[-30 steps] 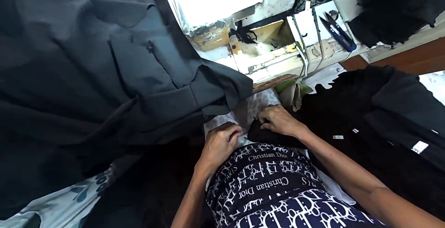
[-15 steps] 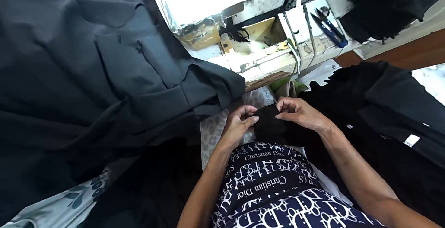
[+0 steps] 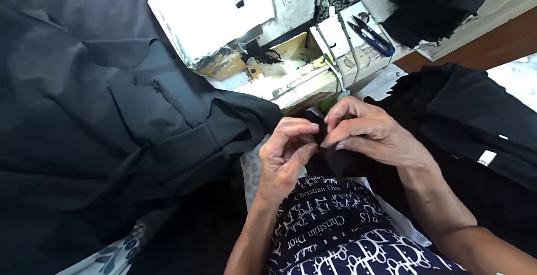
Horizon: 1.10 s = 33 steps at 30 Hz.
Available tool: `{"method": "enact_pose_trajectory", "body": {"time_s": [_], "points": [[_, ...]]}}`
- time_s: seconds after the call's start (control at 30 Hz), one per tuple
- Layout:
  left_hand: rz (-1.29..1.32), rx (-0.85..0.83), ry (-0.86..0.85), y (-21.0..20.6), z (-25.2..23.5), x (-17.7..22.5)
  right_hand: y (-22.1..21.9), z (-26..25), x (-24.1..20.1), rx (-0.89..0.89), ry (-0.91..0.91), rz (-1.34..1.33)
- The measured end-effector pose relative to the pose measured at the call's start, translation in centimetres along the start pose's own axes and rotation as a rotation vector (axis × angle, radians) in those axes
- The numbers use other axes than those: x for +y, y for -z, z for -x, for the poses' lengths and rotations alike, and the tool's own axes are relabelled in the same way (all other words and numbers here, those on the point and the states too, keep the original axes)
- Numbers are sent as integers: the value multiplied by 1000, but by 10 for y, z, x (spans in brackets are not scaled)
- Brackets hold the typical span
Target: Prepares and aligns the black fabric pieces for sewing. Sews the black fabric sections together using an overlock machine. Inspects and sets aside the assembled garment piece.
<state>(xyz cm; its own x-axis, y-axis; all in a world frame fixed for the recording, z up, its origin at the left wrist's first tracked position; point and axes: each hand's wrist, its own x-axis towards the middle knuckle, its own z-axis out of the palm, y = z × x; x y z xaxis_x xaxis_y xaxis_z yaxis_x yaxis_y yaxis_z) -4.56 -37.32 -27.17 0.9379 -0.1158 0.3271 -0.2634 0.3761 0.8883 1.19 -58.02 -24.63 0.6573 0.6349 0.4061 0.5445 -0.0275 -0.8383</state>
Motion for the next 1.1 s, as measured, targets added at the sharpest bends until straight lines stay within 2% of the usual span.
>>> {"method": "enact_pose_trajectory", "body": {"time_s": [0.17,0.3,0.43,0.57,0.63,0.7,0.8,0.87,0.97,1.03,1.1], "points": [[-236,30,8,10,10,7,-32,-13,6,137,23,-183],[-322,107,-36,17,15,11,-46,-18,5,202,-30,-123],[-353,13,-13,32,22,15,-36,-19,6,17,-6,-124],[-289,7,69,43,32,22,-29,-14,10,-220,-197,-538],[-297,59,112,41,35,26,-32,-12,12,-211,-316,-749],[-275,134,152,38,36,32,-37,-12,11,-126,-385,-812],[-212,209,226,36,36,46,-44,-16,3,14,-344,-547],[-200,171,239,40,36,52,-46,-16,-3,14,-217,-140],[-287,57,245,51,36,60,-55,-10,-4,-30,80,444],[-394,-4,247,57,34,63,-64,-4,4,-59,220,647],[-494,-55,232,61,32,65,-70,0,12,-52,291,709]]}}
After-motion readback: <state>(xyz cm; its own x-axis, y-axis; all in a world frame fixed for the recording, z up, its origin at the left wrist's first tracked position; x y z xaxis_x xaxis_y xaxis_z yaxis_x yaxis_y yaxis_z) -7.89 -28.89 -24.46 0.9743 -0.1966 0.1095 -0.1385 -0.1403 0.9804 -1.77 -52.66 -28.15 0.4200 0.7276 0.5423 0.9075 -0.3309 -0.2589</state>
